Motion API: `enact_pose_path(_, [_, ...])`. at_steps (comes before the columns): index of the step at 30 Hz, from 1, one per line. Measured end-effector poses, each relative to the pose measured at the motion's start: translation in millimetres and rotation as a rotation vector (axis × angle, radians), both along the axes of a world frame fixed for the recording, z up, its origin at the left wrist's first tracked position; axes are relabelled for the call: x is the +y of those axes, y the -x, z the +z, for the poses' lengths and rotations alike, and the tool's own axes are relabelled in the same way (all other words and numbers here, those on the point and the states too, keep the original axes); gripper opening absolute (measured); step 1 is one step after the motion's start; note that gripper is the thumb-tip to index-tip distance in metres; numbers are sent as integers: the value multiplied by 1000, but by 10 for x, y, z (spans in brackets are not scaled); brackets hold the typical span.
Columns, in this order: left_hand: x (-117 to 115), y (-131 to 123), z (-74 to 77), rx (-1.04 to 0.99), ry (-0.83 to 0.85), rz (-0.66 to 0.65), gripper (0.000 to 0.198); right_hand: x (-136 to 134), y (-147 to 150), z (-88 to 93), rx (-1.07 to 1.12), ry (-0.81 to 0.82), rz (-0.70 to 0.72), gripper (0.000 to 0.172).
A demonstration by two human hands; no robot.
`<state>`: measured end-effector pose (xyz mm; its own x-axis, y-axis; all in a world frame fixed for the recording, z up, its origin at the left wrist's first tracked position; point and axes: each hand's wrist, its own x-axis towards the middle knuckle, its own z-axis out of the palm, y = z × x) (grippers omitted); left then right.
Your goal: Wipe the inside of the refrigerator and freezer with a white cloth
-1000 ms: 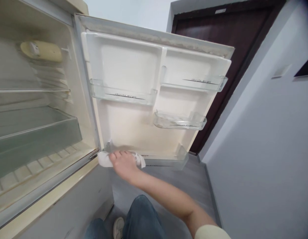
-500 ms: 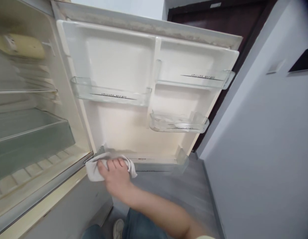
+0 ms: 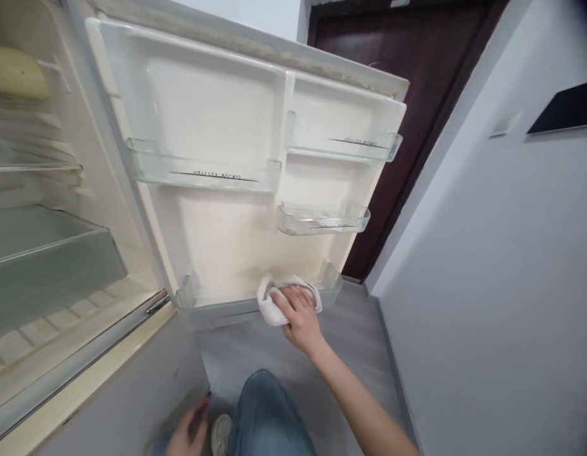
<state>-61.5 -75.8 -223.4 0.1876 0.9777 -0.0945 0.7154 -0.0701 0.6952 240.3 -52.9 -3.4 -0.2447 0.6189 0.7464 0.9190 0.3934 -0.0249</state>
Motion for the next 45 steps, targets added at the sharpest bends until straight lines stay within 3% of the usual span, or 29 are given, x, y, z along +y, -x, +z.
enact_pose_path(3, [307,-150,848,-295,-325,178,45,-85,-165,-88,42,-9,-16,49])
enact_pose_path(6, [423,-310,1761,-346,-719,269,44,-224,-302,-152,284,29,-121,43])
enact_pose_path(8, [467,-389,2159,-278,-924,223,41,-334,-433,-128,661,21,-302,42])
enact_pose_path(10, [532,-438,2325,-190,-1024,110,36,-438,-617,-35,1102,-119,-499,48])
enact_pose_path(13, [653,-482,2274,-30,-1032,-31,32,-553,-946,146,1542,-604,-585,54])
enact_pose_path(15, [707,-506,2186,47,-1007,-51,31,-579,-1129,195,1618,-872,-552,54])
enact_pose_path(16, [720,-517,2153,67,-999,-53,31,-570,-1190,181,1619,-904,-537,54])
enact_pose_path(18, [725,-529,2123,80,-996,-56,32,-495,-1235,79,1590,-802,-538,56])
enact_pose_path(20, [716,-530,2130,91,-993,-67,34,-348,-1169,-83,1552,-564,-509,60])
enact_pose_path(22, [707,-522,2150,106,-997,-75,35,-159,-1002,-254,1523,-338,-419,62])
enact_pose_path(24, [702,-515,2165,109,-1005,-79,35,18,-763,-403,1516,-243,-353,63])
enact_pose_path(28, [705,-512,2165,84,-1024,-72,31,155,-217,-652,1407,-344,-420,64])
enact_pose_path(32, [720,-508,2157,73,-1037,-67,29,45,104,-846,1043,-318,-401,65])
enact_pose_path(34, [722,-503,2160,80,-1029,-76,30,6,66,-873,983,-289,-351,68])
enact_pose_path(40, [715,-506,2181,61,-972,-101,34,174,-451,-692,1333,-303,-467,68])
enact_pose_path(42, [719,-511,2181,57,-974,-90,33,236,-468,-671,1266,-345,-476,67])
enact_pose_path(45, [728,-506,2182,66,-982,-85,34,252,-255,-757,1073,-413,-483,67])
